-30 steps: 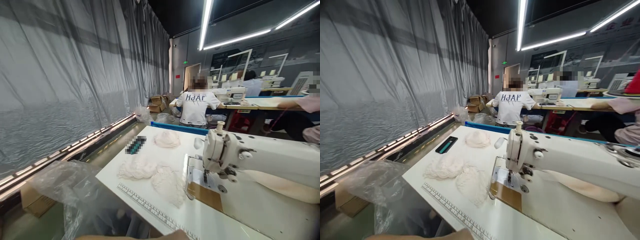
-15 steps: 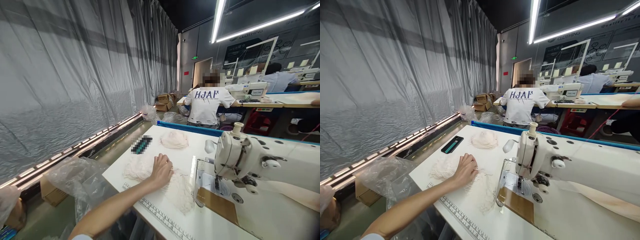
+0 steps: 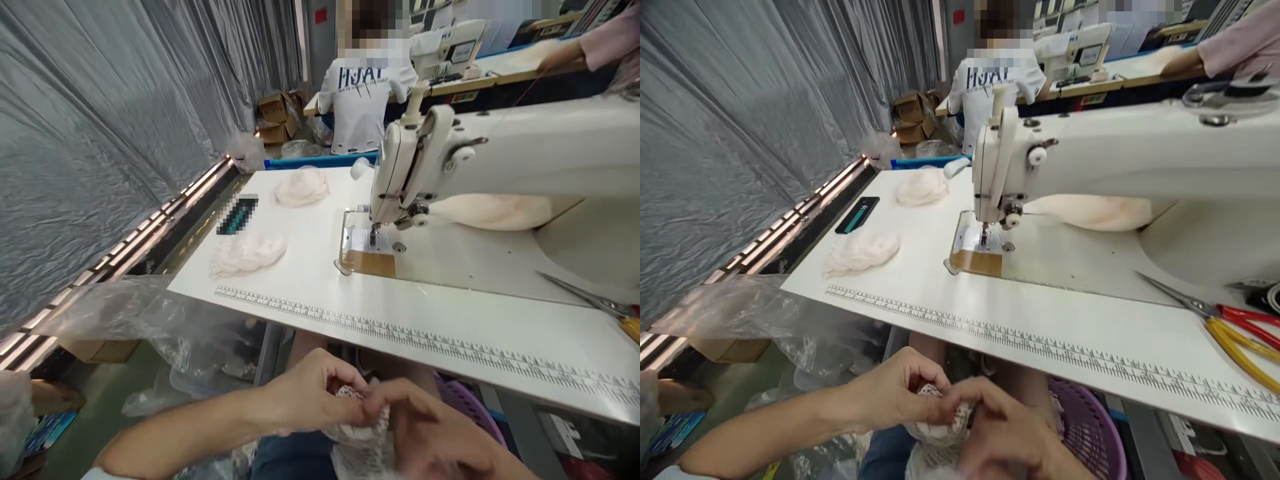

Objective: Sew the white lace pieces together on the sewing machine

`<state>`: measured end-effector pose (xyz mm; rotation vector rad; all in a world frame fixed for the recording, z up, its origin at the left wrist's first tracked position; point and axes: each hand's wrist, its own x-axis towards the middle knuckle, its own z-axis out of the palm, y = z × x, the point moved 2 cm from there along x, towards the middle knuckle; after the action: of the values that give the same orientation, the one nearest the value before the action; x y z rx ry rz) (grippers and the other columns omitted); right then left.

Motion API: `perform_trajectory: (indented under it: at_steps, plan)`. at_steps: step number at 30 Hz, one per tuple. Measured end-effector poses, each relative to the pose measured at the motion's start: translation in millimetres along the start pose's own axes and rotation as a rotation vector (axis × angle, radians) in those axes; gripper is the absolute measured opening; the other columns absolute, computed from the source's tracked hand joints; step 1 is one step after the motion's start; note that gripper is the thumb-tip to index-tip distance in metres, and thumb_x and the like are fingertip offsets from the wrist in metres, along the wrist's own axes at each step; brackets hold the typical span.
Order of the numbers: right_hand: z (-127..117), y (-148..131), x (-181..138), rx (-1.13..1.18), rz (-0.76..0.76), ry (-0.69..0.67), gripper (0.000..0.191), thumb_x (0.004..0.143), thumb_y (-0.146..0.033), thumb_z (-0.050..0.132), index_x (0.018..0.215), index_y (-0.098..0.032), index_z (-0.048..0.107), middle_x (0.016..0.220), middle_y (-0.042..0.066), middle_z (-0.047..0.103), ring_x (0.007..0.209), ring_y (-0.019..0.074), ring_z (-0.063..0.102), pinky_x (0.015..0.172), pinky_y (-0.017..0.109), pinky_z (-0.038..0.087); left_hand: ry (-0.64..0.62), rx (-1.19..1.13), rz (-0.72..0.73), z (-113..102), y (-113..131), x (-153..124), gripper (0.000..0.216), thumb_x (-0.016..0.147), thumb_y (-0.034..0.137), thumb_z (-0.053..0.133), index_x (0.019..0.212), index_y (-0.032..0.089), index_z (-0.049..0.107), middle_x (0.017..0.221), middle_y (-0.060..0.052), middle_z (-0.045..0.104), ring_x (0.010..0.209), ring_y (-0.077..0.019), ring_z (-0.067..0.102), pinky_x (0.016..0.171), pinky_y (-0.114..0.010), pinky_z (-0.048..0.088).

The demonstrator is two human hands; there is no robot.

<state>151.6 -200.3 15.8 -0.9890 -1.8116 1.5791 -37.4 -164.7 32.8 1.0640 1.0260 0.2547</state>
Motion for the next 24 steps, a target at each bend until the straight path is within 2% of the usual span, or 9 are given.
perform_trajectory:
  at_steps: [3,5,9,11,13,15,17,20,24]
  plan:
    - [-4.8,13.1,-6.8,-0.052,0.132,0.065,0.029,0.088,-0.046,0.050,0.078,-0.025,0.068,0.115,0.008,0.062,0.115,0.0266,0.053,0.088,0.034,0.048,-0.021,-0.123,-0.070,1.1,-19.7,-6.2,0.042,0.061,0.048,0.076,0.076,0.009,0.072,0.061,0.000,0.057,0.056,-0.0079,0.045,0.056,-0.020,0.034]
    - [-6.3,19.7,-18.3,-0.084,0.215,0.015,0.025,0.088,-0.044,0.052,0.079,-0.026,0.067,0.118,0.008,0.062,0.122,0.0285,0.048,0.093,0.036,0.045,0.001,-0.150,-0.070,0.0,-32.3,-7.4,0.047,0.061,0.054,0.074,0.075,0.009,0.071,0.064,-0.002,0.059,0.059,-0.0090,0.047,0.057,-0.021,0.035]
    - [5.0,15.8,-30.1,-0.148,0.189,-0.141,0.018,0.085,-0.041,0.058,0.078,-0.029,0.069,0.125,0.005,0.057,0.126,0.0291,0.044,0.096,0.037,0.043,0.028,-0.056,-0.007,2.5,-50.2,-3.6,0.048,0.066,0.057,0.069,0.071,0.009,0.067,0.062,0.000,0.056,0.058,-0.0083,0.044,0.055,-0.020,0.032]
    - [13.7,11.7,-24.6,-0.193,0.185,-0.146,0.021,0.089,-0.041,0.052,0.080,-0.028,0.066,0.114,0.005,0.060,0.115,0.0257,0.053,0.091,0.035,0.045,0.016,0.009,0.030,5.0,-53.1,-2.4,0.048,0.071,0.057,0.065,0.070,0.009,0.065,0.057,0.002,0.049,0.054,-0.0066,0.038,0.051,-0.019,0.027]
    - [19.5,11.4,-16.6,-0.228,0.204,-0.121,0.027,0.093,-0.041,0.043,0.080,-0.025,0.061,0.091,0.005,0.062,0.089,0.0197,0.061,0.077,0.030,0.048,0.040,0.072,0.058,4.5,-52.9,-3.7,0.048,0.073,0.056,0.064,0.067,0.009,0.062,0.053,0.005,0.040,0.051,-0.0056,0.031,0.047,-0.019,0.021]
    - [20.6,14.9,-12.2,-0.241,0.213,-0.080,0.031,0.095,-0.042,0.036,0.079,-0.023,0.055,0.075,0.002,0.058,0.070,0.0164,0.057,0.064,0.026,0.047,0.096,0.105,0.064,1.1,-52.2,-6.8,0.048,0.071,0.057,0.066,0.064,0.009,0.060,0.052,0.006,0.036,0.051,-0.0055,0.028,0.046,-0.020,0.018]
    - [18.1,21.2,-13.6,-0.243,0.223,-0.055,0.032,0.095,-0.041,0.035,0.078,-0.022,0.053,0.073,0.002,0.058,0.068,0.0161,0.056,0.062,0.025,0.046,0.105,0.050,0.027,-2.1,-54.0,-9.9,0.050,0.065,0.059,0.070,0.067,0.010,0.062,0.054,0.005,0.040,0.052,-0.0061,0.031,0.047,-0.019,0.021]
    - [11.0,32.4,-21.8,-0.273,0.242,-0.030,0.028,0.094,-0.040,0.039,0.080,-0.023,0.056,0.076,0.003,0.060,0.071,0.0173,0.058,0.063,0.026,0.048,0.043,-0.087,-0.035,-2.8,-60.4,-11.4,0.054,0.060,0.061,0.072,0.073,0.010,0.063,0.059,0.003,0.047,0.055,-0.0075,0.037,0.051,-0.020,0.026]
    - [-2.8,42.0,-27.9,-0.415,0.180,0.078,0.020,0.089,-0.038,0.046,0.090,-0.024,0.060,0.086,0.006,0.063,0.079,0.0201,0.061,0.064,0.026,0.051,-0.014,-0.204,0.006,-1.0,-67.1,-7.5,0.054,0.062,0.063,0.070,0.069,0.010,0.064,0.071,-0.001,0.053,0.064,-0.0097,0.043,0.060,-0.022,0.031]
